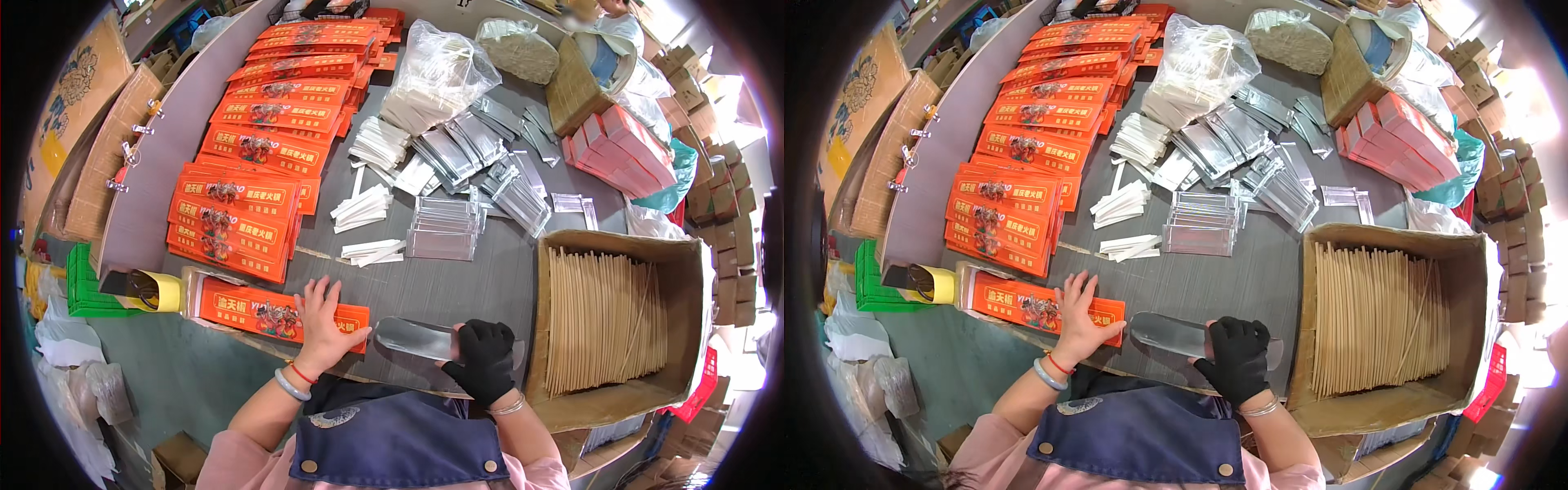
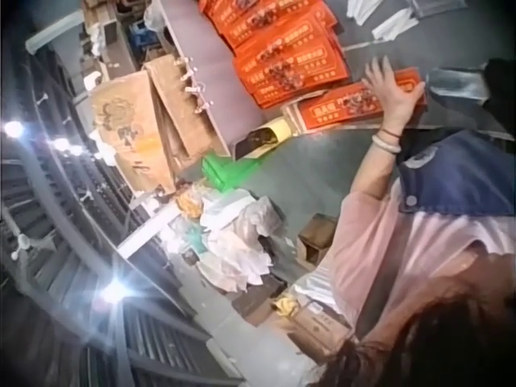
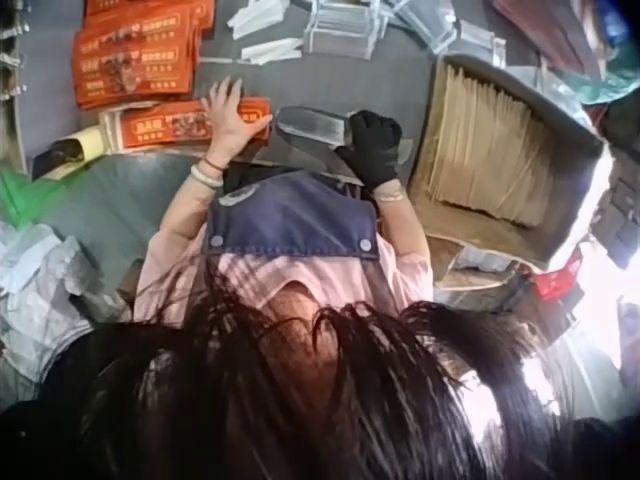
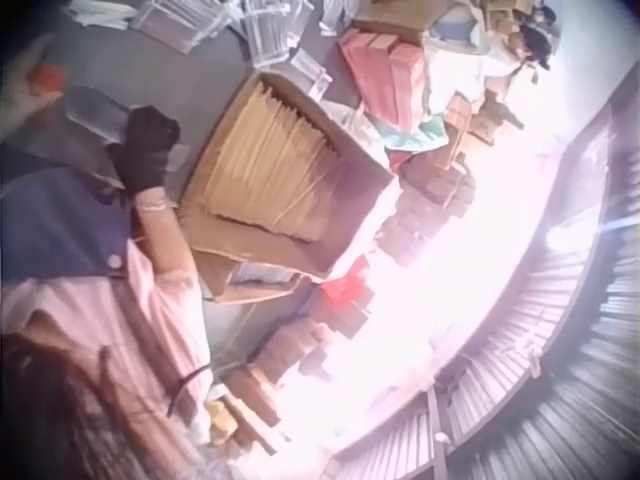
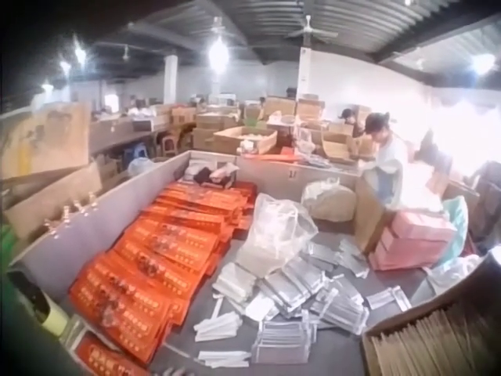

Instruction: Packing chopsticks and informational cards into plastic sleeves at a production station.

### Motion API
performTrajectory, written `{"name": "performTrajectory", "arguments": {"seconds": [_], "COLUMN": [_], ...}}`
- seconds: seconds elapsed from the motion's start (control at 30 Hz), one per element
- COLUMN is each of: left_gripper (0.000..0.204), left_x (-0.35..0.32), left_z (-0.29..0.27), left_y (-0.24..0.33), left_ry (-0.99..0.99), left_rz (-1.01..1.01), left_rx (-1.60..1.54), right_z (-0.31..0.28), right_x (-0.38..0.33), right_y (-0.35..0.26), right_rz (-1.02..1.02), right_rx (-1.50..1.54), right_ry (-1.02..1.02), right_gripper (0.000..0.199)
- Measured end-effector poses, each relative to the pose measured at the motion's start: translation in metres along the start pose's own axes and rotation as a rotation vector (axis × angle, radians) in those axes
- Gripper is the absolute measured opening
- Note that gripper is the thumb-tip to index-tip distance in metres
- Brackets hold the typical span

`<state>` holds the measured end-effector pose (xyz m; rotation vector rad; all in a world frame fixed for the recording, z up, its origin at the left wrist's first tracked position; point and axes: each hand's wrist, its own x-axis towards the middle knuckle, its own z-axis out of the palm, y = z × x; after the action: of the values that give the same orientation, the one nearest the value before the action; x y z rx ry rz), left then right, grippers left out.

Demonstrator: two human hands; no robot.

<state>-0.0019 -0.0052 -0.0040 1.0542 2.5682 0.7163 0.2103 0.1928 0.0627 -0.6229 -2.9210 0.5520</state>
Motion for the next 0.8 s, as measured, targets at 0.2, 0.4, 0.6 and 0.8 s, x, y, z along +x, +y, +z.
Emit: {"name": "performTrajectory", "arguments": {"seconds": [0.2,0.4,0.6,0.8], "left_gripper": [0.101,0.064,0.014,0.005], "left_x": [0.001,0.044,0.106,0.116], "left_z": [0.001,0.003,0.016,0.018], "left_y": [-0.002,0.009,0.018,0.041], "left_ry": [-0.053,-0.006,0.146,0.175], "left_rz": [0.05,0.251,0.361,0.381], "left_rx": [0.018,-0.204,0.065,0.05], "right_z": [0.064,0.041,0.002,-0.004], "right_x": [0.026,0.009,-0.106,-0.092], "right_y": [-0.037,0.01,0.135,0.115], "right_rz": [-0.124,0.007,0.647,1.001], "right_rx": [0.215,0.318,-0.276,-0.48], "right_ry": [-0.02,0.228,0.544,0.09], "right_gripper": [0.061,0.061,0.031,0.026]}}
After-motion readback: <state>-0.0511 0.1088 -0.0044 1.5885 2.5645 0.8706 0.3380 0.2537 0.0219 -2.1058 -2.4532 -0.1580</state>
